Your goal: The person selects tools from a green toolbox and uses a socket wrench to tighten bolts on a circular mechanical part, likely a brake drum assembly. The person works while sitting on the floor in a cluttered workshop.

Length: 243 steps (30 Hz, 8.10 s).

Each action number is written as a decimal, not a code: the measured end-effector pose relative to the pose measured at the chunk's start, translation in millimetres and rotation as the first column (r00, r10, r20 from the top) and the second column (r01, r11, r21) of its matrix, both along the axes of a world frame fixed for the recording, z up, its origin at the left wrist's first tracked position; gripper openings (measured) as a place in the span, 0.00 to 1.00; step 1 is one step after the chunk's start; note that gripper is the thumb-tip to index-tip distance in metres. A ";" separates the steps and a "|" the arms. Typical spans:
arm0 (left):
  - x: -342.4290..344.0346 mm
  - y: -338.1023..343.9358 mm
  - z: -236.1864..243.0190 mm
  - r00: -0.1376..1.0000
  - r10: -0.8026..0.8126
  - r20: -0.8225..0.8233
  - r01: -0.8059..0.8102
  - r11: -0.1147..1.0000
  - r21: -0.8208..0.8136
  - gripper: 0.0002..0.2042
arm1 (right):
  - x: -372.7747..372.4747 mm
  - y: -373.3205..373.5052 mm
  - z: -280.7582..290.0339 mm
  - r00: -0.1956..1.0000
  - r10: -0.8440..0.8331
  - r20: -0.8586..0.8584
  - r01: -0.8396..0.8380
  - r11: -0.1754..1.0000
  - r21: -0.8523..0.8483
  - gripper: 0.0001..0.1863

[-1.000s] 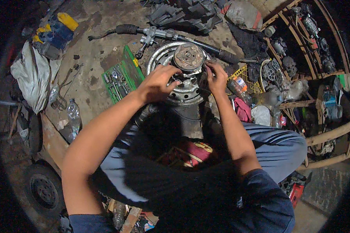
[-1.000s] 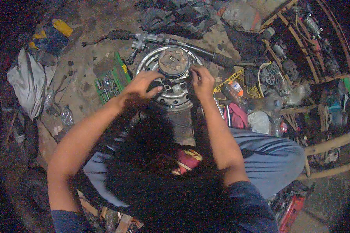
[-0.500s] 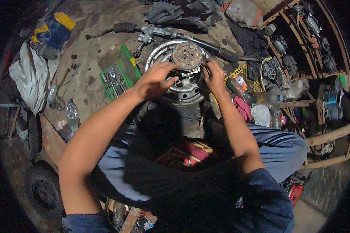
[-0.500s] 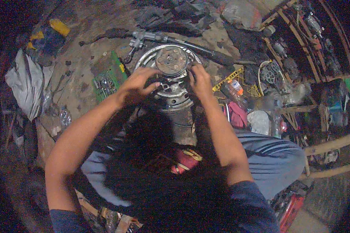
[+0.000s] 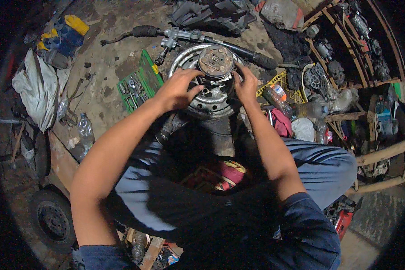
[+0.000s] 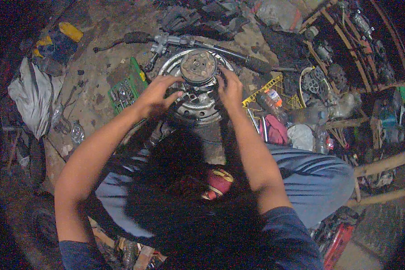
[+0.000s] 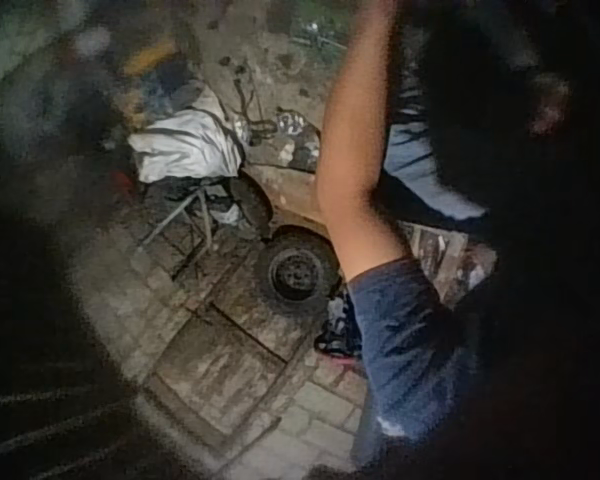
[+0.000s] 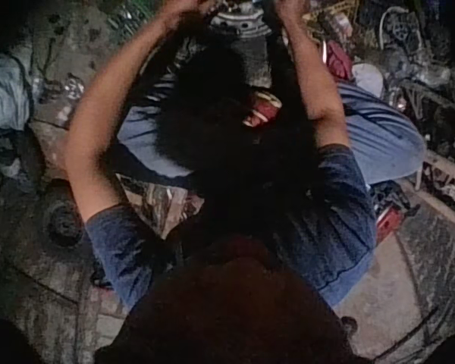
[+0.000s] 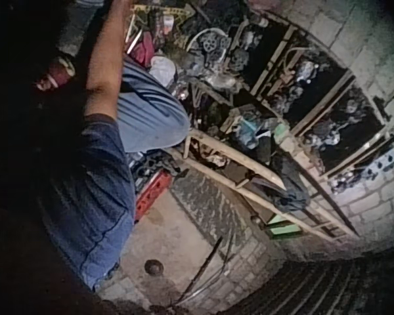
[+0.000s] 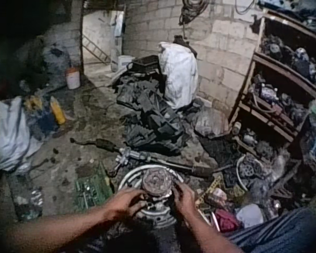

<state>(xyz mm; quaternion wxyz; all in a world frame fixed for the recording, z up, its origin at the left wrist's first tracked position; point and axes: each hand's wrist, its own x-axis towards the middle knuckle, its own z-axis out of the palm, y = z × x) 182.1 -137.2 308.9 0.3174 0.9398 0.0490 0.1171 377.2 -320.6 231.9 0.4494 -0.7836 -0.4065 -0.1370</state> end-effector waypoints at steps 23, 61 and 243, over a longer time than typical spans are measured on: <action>-4.7 7.0 4.9 0.999 0.016 -0.039 -0.016 1.000 0.003 0.18 | 30.2 -9.5 12.3 0.973 0.189 -0.131 -0.216 0.947 -0.239 0.12; -74.9 115.7 70.2 0.959 0.280 -0.029 -0.282 0.951 -0.127 0.20 | -70.7 36.5 85.5 0.977 0.169 -0.132 -0.133 0.960 0.245 0.10; 1.5 9.4 154.1 0.965 0.209 0.157 -0.131 0.907 -0.400 0.13 | 36.2 -25.9 22.0 0.840 0.178 -0.513 -0.055 0.968 0.245 0.09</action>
